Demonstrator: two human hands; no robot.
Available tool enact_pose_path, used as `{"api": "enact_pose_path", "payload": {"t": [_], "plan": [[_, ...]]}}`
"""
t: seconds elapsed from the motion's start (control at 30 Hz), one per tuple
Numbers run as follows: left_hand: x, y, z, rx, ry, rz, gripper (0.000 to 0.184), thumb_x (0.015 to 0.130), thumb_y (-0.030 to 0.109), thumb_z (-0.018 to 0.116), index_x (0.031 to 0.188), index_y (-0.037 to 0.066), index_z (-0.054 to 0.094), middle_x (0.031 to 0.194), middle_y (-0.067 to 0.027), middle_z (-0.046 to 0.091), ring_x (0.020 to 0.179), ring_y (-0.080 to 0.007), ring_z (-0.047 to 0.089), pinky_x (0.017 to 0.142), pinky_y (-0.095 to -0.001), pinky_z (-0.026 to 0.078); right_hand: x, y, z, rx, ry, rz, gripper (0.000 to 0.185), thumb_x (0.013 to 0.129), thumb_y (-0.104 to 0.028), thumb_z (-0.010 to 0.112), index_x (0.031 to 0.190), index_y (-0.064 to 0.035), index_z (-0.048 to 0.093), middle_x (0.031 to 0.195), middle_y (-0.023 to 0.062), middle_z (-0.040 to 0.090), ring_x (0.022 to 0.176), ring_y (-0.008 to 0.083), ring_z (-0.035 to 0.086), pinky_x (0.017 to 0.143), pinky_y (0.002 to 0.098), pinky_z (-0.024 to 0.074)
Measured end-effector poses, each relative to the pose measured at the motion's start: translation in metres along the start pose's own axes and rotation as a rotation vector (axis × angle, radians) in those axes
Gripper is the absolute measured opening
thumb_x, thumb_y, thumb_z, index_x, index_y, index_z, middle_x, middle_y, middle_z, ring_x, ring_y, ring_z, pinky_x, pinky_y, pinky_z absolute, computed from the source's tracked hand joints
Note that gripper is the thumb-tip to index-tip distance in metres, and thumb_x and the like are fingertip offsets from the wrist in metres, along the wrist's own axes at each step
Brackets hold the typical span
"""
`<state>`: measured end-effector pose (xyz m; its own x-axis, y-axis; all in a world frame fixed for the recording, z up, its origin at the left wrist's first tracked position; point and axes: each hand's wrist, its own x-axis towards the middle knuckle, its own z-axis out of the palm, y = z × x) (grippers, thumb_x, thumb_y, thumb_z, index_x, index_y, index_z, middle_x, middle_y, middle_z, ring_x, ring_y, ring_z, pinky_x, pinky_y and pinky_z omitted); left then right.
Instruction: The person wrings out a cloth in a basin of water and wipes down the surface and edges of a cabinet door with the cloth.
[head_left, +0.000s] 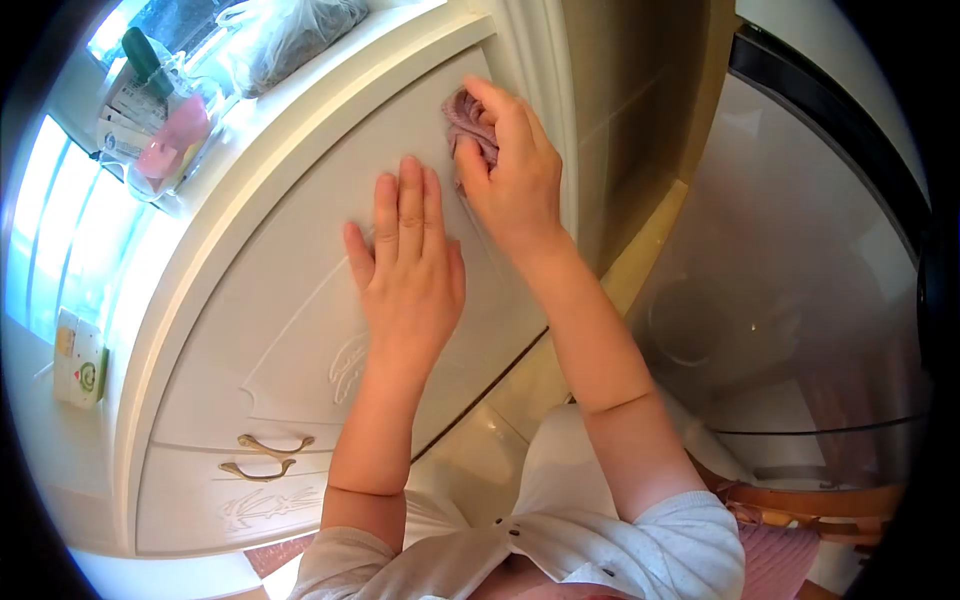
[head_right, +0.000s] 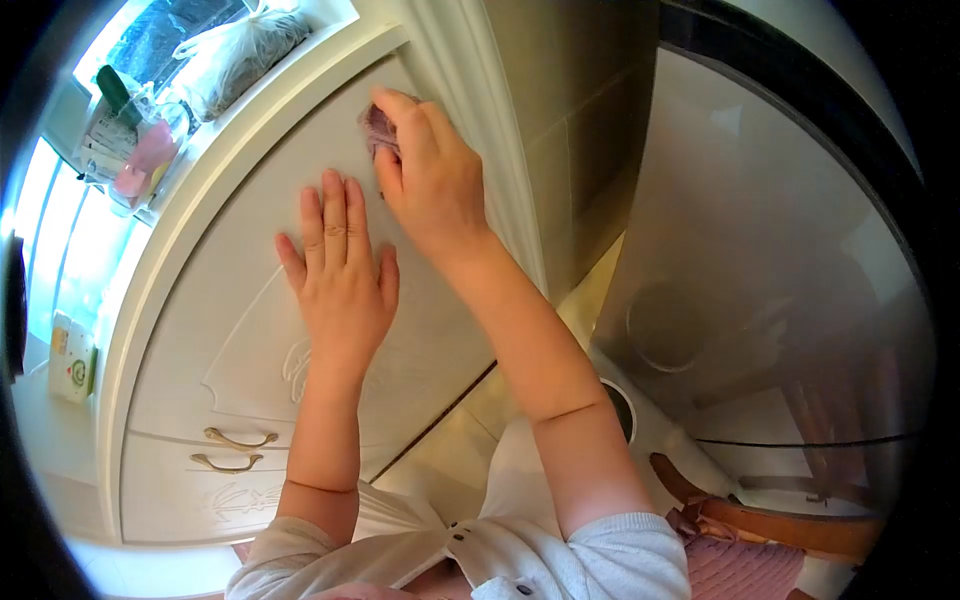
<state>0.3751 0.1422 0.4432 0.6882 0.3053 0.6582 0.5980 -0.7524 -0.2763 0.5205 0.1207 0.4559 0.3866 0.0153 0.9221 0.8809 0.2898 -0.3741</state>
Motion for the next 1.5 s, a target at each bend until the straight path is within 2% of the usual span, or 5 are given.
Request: {"api": "enact_pose_path", "payload": {"t": [0.43,1.17,1.23,1.37,1.5], "plan": [[0.001,0.002,-0.002,-0.029,0.016,-0.013,0.071,0.080,0.021,0.061,0.145,0.006,0.038,0.155,-0.0045,0.032,0.145,-0.0199,0.024,0.116,-0.0491,-0.005,0.007,-0.010,0.004,0.067,-0.074,0.037,0.054,0.077,-0.001,0.061,0.129,-0.0133,0.054,0.094,0.0070,0.063,0.077,0.0257,0.064,0.063,0.0352,0.0518],[-0.001,0.000,0.000,-0.025,0.007,0.035,0.078,0.080,0.021,0.065,0.147,0.002,0.032,0.157,-0.0096,0.024,0.147,-0.0252,0.017,0.116,-0.0498,-0.003,0.003,-0.016,0.007,0.155,-0.056,0.045,0.053,0.077,-0.002,0.062,0.129,-0.0117,0.055,0.095,0.0082,0.063,0.078,0.0247,0.063,0.066,0.0344,0.0518],[-0.001,0.000,0.000,-0.038,-0.012,0.020,0.077,0.080,0.021,0.065,0.147,0.002,0.032,0.157,-0.0095,0.024,0.147,-0.0252,0.017,0.116,-0.0498,-0.003,0.004,-0.021,0.005,0.213,-0.090,0.209,0.055,0.078,0.002,0.059,0.132,-0.0094,0.055,0.099,0.0088,0.062,0.085,0.0206,0.059,0.078,0.0310,0.0505],[-0.002,-0.001,0.001,-0.036,-0.009,0.022,0.077,0.080,0.022,0.065,0.147,0.002,0.033,0.158,-0.0094,0.023,0.147,-0.0254,0.016,0.116,-0.0500,-0.003,0.001,-0.014,0.011,0.219,-0.056,0.113,0.055,0.077,0.003,0.059,0.131,-0.0082,0.055,0.099,0.0092,0.062,0.086,0.0205,0.060,0.079,0.0310,0.0504],[-0.002,-0.001,0.001,-0.025,-0.012,0.027,0.077,0.080,0.021,0.065,0.147,0.002,0.032,0.158,-0.0093,0.023,0.147,-0.0254,0.017,0.116,-0.0500,-0.003,0.002,-0.015,0.010,0.175,-0.021,0.091,0.053,0.076,-0.001,0.063,0.128,-0.0094,0.055,0.095,0.0082,0.063,0.078,0.0240,0.063,0.065,0.0327,0.0519]]}}
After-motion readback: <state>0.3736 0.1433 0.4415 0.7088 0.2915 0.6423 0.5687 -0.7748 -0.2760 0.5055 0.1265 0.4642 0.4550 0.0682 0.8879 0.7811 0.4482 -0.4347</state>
